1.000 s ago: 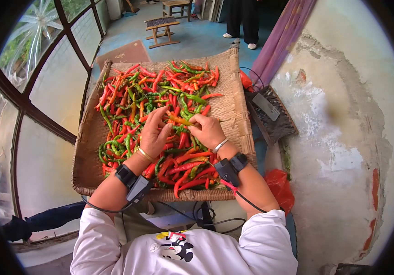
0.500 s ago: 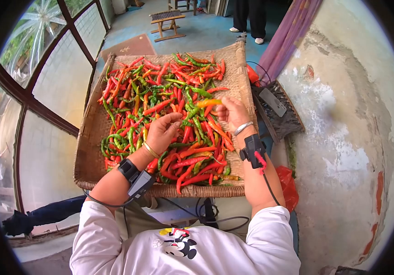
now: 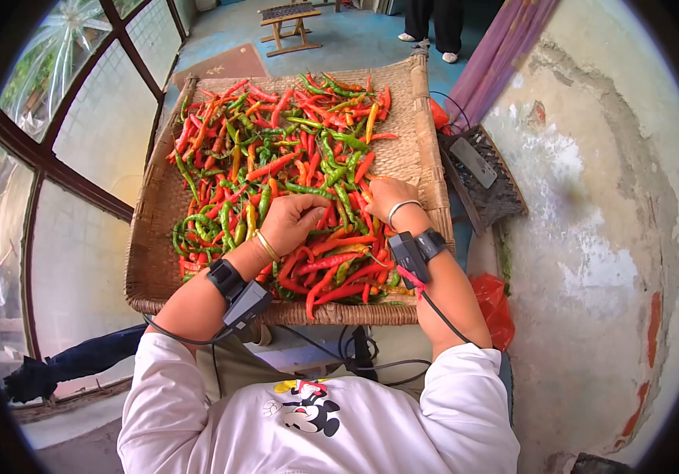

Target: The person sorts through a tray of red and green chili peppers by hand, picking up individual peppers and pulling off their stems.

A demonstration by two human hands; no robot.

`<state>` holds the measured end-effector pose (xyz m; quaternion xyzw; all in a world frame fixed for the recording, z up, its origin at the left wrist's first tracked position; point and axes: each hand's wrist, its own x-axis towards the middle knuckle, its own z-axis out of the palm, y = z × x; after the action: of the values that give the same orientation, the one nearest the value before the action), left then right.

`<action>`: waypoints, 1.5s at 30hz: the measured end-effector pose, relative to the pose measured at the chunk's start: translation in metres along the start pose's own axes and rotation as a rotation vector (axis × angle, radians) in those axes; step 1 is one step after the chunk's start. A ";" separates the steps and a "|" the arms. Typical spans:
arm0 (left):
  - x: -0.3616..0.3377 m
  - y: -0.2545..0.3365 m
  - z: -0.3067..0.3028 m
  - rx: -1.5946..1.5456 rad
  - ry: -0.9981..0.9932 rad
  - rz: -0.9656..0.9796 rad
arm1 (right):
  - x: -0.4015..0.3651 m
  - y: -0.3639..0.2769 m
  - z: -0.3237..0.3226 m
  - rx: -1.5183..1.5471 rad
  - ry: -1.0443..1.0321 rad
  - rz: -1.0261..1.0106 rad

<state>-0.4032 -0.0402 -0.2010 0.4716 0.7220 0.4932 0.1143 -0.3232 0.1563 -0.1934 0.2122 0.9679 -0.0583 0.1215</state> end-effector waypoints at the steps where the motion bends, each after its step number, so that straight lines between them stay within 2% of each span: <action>1: 0.000 -0.001 0.000 0.020 0.003 0.032 | 0.001 0.000 0.002 -0.040 0.034 0.002; 2: 0.000 -0.001 0.001 0.019 0.005 0.033 | 0.003 0.001 0.002 -0.042 0.035 0.001; 4: 0.000 0.003 -0.001 0.009 -0.037 -0.012 | 0.008 0.001 -0.003 -0.080 -0.143 0.022; 5: -0.001 0.003 -0.001 0.008 -0.031 -0.013 | 0.006 0.002 -0.005 -0.085 -0.143 0.018; 7: -0.001 0.002 -0.002 -0.004 0.042 0.080 | -0.003 -0.001 -0.016 0.076 -0.068 0.079; 8: -0.001 0.002 -0.002 -0.005 0.049 0.076 | -0.005 0.005 -0.011 0.151 0.064 0.002; 9: -0.002 0.003 -0.004 0.048 0.056 0.064 | -0.011 0.001 -0.015 0.148 0.061 -0.004; 11: -0.001 0.008 -0.007 0.103 0.059 0.050 | -0.025 -0.010 -0.033 0.368 0.151 -0.055; 13: -0.001 0.012 -0.008 0.094 0.177 0.136 | -0.029 -0.016 -0.035 0.386 0.174 -0.117; 15: 0.000 0.013 -0.009 0.106 0.138 0.135 | -0.029 -0.018 -0.029 0.742 0.126 -0.293; 16: 0.000 0.015 -0.009 0.123 0.182 0.151 | -0.027 -0.018 -0.022 0.798 0.120 -0.385; 17: 0.001 0.016 -0.008 0.140 0.225 0.166 | -0.026 -0.016 -0.021 0.801 0.121 -0.384; 18: 0.001 0.014 -0.009 0.141 0.221 0.164 | -0.026 -0.016 -0.020 0.897 0.014 -0.388; 20: 0.002 0.006 -0.010 0.138 0.096 0.170 | -0.027 -0.015 -0.022 1.084 -0.178 -0.382; 21: 0.001 0.002 -0.008 0.138 0.088 0.168 | -0.027 -0.015 -0.022 1.091 -0.178 -0.378; 23: 0.001 -0.007 -0.003 -0.139 0.039 -0.022 | -0.025 -0.013 -0.023 1.287 -0.406 -0.335; 24: 0.001 -0.005 -0.004 -0.344 -0.019 -0.195 | -0.023 -0.012 -0.021 1.362 -0.471 -0.362; 25: 0.002 -0.002 -0.005 -0.343 -0.023 -0.197 | -0.021 -0.011 -0.019 1.366 -0.472 -0.360; 27: 0.002 0.006 -0.007 -0.801 -0.029 -0.421 | -0.019 -0.008 -0.016 1.556 -0.590 -0.356; 29: 0.003 0.010 -0.006 -0.845 0.018 -0.461 | -0.014 0.000 -0.016 1.593 -0.586 -0.325; 31: 0.004 0.002 -0.004 -0.703 0.048 -0.412 | -0.003 0.012 -0.015 1.627 -0.386 -0.168; 32: 0.004 -0.001 -0.003 -0.641 0.041 -0.409 | 0.002 0.022 -0.020 1.499 -0.352 -0.131; 33: 0.003 -0.001 -0.003 -0.645 0.044 -0.411 | 0.006 0.020 -0.022 1.496 -0.356 -0.129; 35: 0.004 -0.001 -0.001 -0.573 0.016 -0.428 | 0.013 0.016 -0.023 2.015 0.001 -0.285; 36: 0.003 -0.001 -0.001 -0.576 0.012 -0.430 | 0.020 0.015 -0.024 2.118 0.102 -0.359; 37: 0.004 -0.001 -0.001 -0.555 0.009 -0.413 | 0.021 0.016 -0.022 2.115 0.105 -0.356; 39: 0.004 -0.001 -0.002 -0.539 0.009 -0.396 | 0.021 0.015 -0.020 1.463 0.451 -0.115; 40: 0.004 -0.001 -0.003 -0.575 0.017 -0.403 | 0.018 0.016 -0.020 1.460 0.450 -0.116; 43: 0.005 -0.002 -0.004 -0.597 0.033 -0.423 | 0.004 0.022 -0.015 0.278 -0.026 -0.069; 45: 0.003 -0.006 0.000 -0.581 0.033 -0.433 | 0.004 0.022 -0.011 0.171 -0.087 -0.006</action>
<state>-0.4081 -0.0380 -0.2055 0.2475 0.6365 0.6497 0.3339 -0.3194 0.1790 -0.1853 0.2159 0.9539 -0.1501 0.1447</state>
